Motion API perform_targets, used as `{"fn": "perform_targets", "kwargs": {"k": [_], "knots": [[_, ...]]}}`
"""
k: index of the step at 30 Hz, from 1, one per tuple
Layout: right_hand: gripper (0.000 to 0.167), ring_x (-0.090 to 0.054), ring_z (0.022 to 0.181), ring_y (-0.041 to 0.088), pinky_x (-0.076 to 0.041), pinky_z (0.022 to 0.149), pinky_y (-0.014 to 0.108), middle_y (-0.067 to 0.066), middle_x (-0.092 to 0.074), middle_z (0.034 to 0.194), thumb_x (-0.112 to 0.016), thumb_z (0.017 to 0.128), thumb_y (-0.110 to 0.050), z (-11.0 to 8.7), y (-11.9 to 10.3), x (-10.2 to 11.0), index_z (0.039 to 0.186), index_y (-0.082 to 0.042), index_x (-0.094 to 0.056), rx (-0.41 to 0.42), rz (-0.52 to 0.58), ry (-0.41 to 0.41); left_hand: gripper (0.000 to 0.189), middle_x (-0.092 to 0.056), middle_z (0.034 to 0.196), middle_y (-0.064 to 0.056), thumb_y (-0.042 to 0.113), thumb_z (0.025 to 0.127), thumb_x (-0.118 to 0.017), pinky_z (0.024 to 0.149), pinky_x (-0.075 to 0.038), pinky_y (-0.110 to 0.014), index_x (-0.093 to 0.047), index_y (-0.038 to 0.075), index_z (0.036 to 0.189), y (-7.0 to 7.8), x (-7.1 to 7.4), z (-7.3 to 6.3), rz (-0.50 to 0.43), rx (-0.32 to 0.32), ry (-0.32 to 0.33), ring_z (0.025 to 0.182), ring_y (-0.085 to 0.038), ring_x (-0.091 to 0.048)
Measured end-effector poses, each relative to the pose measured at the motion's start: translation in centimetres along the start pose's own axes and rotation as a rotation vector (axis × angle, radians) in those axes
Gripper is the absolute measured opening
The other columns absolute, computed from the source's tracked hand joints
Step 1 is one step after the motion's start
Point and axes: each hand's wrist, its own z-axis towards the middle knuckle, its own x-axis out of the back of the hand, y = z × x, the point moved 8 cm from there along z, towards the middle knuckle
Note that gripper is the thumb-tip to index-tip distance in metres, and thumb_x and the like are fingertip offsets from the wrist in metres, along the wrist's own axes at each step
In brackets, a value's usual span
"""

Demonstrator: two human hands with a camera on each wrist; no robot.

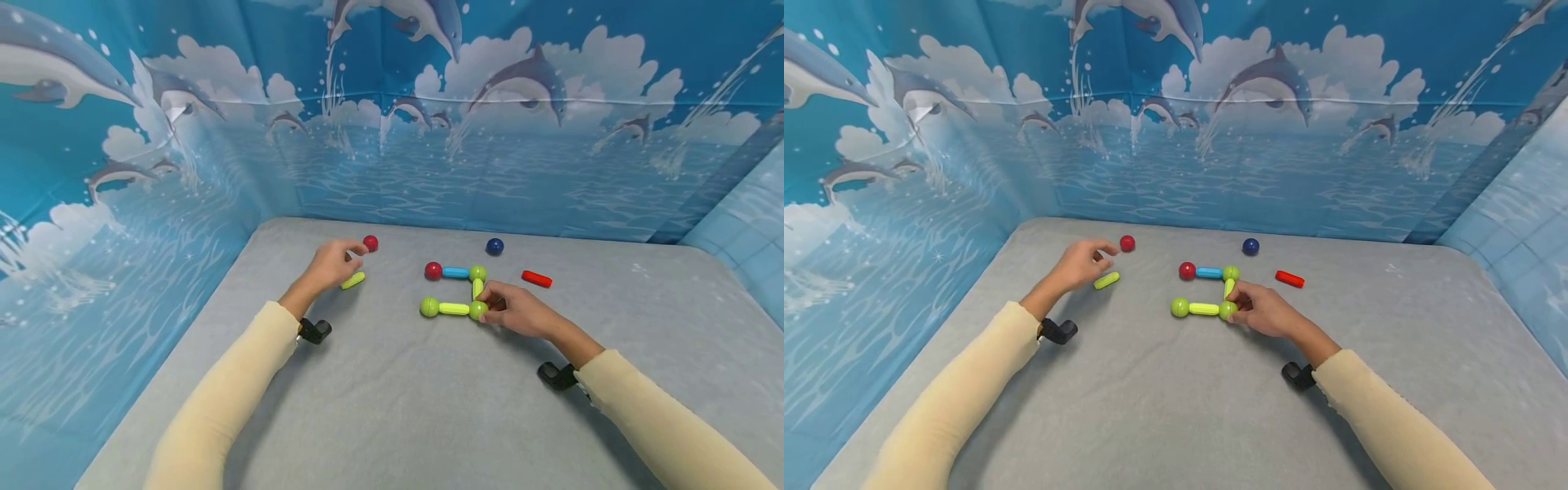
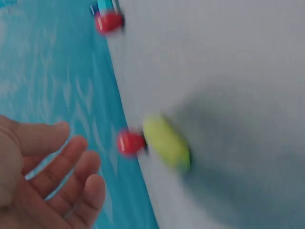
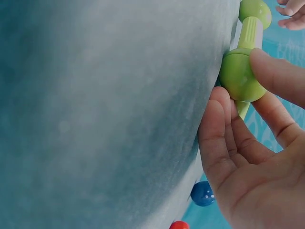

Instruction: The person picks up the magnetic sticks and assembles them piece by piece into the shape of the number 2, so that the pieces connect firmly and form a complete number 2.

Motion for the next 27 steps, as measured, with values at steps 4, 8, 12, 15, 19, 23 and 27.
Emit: {"fn": "perform_targets", "kwargs": {"k": [4,8,12,15,19,23,27], "knots": [[0.02,-0.057,0.093,0.021,-0.051,0.069,0.03,0.013,-0.065,0.107,-0.069,0.091,-0.01,0.0,0.2,0.0,0.108,-0.008,-0.059,-0.007,-0.006,0.002,0.031,-0.067,0.126,-0.012,0.007,0.101,-0.05,0.096,-0.052,-0.045,-0.066,0.008,0.127,-1.8,1.3,1.0,0.086,0.012,-0.005,0.114,-0.03,-0.063],[0.02,-0.058,0.094,0.022,-0.051,0.069,0.031,0.013,-0.065,0.107,-0.069,0.091,-0.01,0.0,0.4,-0.1,0.108,-0.009,-0.059,-0.012,-0.004,0.005,0.033,-0.067,0.126,-0.016,0.003,0.099,-0.048,0.1,-0.05,-0.045,-0.066,0.006,0.127,-3.1,0.2,1.5,0.124,-0.002,-0.092,0.118,-0.032,-0.061],[0.019,-0.058,0.095,0.022,-0.051,0.069,0.031,0.013,-0.065,0.109,-0.069,0.091,-0.01,0.0,0.3,-0.3,0.108,-0.009,-0.06,-0.015,0.011,0.001,0.031,-0.067,0.127,-0.013,0.007,0.099,-0.052,0.101,-0.049,-0.043,-0.068,0.009,0.126,-4.1,-1.8,1.3,0.158,-0.004,-0.219,0.12,-0.029,-0.06],[0.019,-0.058,0.095,0.022,-0.051,0.069,0.031,0.013,-0.065,0.109,-0.069,0.091,-0.01,0.0,0.2,-0.3,0.108,-0.009,-0.06,-0.012,0.004,0.002,0.029,-0.067,0.126,-0.012,0.01,0.098,-0.056,0.1,-0.049,-0.042,-0.069,0.011,0.124,-4.4,-2.5,1.1,0.143,0.005,-0.259,0.119,-0.028,-0.06],[0.02,-0.059,0.094,0.022,-0.051,0.069,0.031,0.013,-0.066,0.108,-0.07,0.091,-0.009,0.0,0.1,-0.2,0.108,-0.009,-0.06,-0.008,-0.012,0.008,0.032,-0.066,0.127,-0.013,0.011,0.097,-0.059,0.098,-0.05,-0.041,-0.065,0.012,0.129,-4.2,-2.6,0.9,0.127,0.003,-0.267,0.119,-0.028,-0.06],[0.02,-0.059,0.095,0.023,-0.051,0.071,0.031,0.013,-0.065,0.108,-0.069,0.091,-0.01,0.1,0.1,-0.1,0.108,-0.009,-0.059,-0.009,-0.011,0.004,0.04,-0.065,0.129,-0.016,0.01,0.096,-0.059,0.096,-0.052,-0.04,-0.06,0.015,0.136,-3.9,-2.8,0.9,0.135,0.016,-0.3,0.119,-0.029,-0.061],[0.02,-0.058,0.096,0.023,-0.051,0.071,0.032,0.014,-0.065,0.109,-0.069,0.091,-0.01,0.2,0.2,-0.1,0.108,-0.009,-0.059,-0.015,-0.01,0.005,0.042,-0.064,0.131,-0.016,0.007,0.096,-0.055,0.095,-0.053,-0.039,-0.061,0.018,0.135,-3.7,-3.1,0.9,0.154,0.03,-0.337,0.117,-0.028,-0.06]]}}
